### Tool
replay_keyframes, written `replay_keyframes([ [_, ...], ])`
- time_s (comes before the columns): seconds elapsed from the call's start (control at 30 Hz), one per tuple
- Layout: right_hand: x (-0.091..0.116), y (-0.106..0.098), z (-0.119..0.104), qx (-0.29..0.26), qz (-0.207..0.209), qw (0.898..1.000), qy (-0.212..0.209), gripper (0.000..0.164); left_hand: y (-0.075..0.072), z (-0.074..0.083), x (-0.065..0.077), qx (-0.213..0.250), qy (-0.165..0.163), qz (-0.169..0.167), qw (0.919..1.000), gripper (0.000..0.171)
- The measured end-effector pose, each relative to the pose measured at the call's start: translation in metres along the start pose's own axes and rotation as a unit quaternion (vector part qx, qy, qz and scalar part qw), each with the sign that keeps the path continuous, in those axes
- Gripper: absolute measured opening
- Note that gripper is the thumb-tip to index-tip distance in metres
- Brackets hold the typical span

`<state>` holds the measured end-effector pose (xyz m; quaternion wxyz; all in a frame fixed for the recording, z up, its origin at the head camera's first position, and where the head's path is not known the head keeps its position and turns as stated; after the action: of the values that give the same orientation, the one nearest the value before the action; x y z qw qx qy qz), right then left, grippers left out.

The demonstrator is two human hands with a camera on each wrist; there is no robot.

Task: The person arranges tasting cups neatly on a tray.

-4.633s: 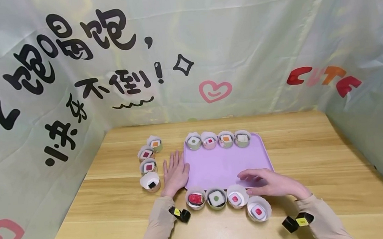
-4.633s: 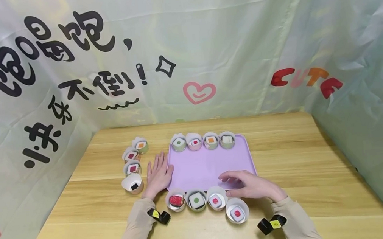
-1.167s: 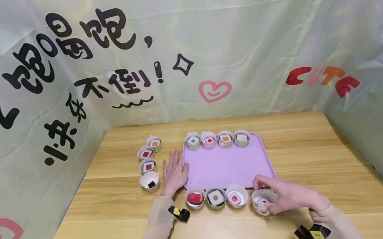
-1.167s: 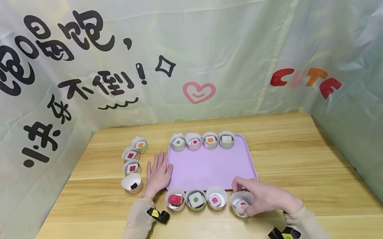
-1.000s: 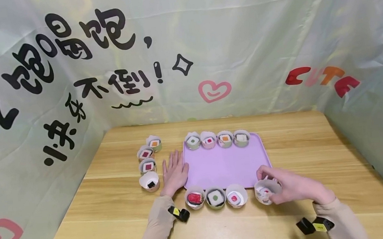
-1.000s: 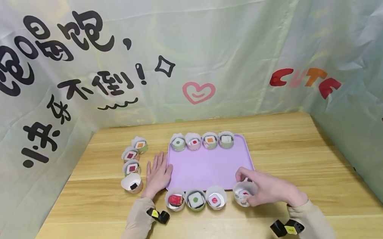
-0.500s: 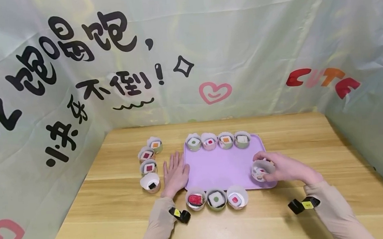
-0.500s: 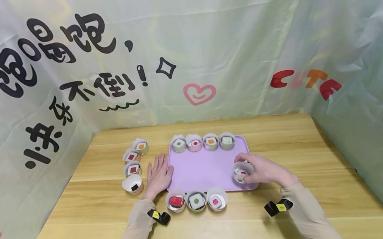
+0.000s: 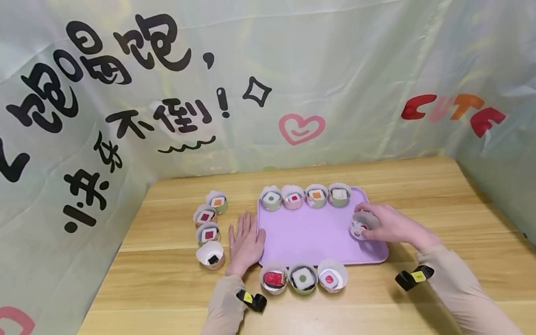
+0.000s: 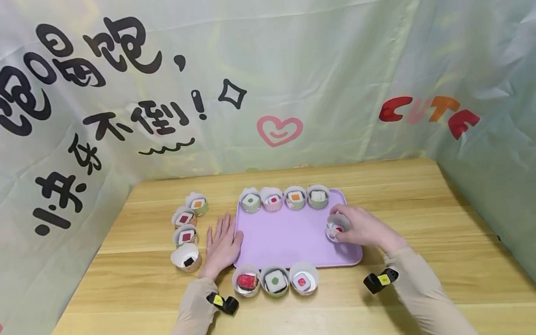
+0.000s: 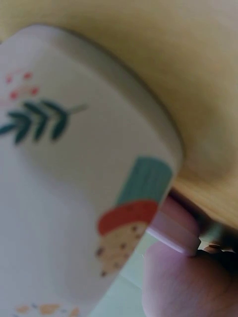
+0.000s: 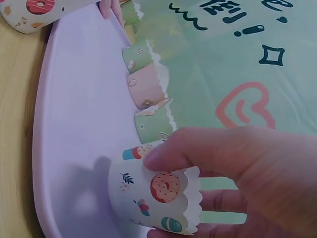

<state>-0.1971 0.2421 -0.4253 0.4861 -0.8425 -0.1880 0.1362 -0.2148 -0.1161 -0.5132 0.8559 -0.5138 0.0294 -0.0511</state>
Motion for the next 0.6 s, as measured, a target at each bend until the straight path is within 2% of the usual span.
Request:
replay_keyframes([
  [0.23, -0.008, 0.005, 0.001, 0.01, -0.001, 1.0, 0.018, 0.06, -0.001, 0.0, 0.0, -0.006, -0.005, -0.009, 0.9999, 0.06],
  [0.6, -0.022, 0.011, 0.001, 0.003, 0.003, 1.0, 0.011, 0.06, -0.004, 0.002, 0.0, 0.0, -0.005, -0.007, 1.0, 0.059],
])
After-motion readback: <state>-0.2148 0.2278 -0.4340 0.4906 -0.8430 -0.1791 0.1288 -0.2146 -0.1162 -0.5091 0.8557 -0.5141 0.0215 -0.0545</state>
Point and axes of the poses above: each hand's wrist, its own x-axis away from the middle knuckle, its own y-axis out of the palm, z = x × y, the point moved 2 cm from there along -x, towards the middle knuckle, and after that the axes turned 1 degree about y, right-handed, at the moved point
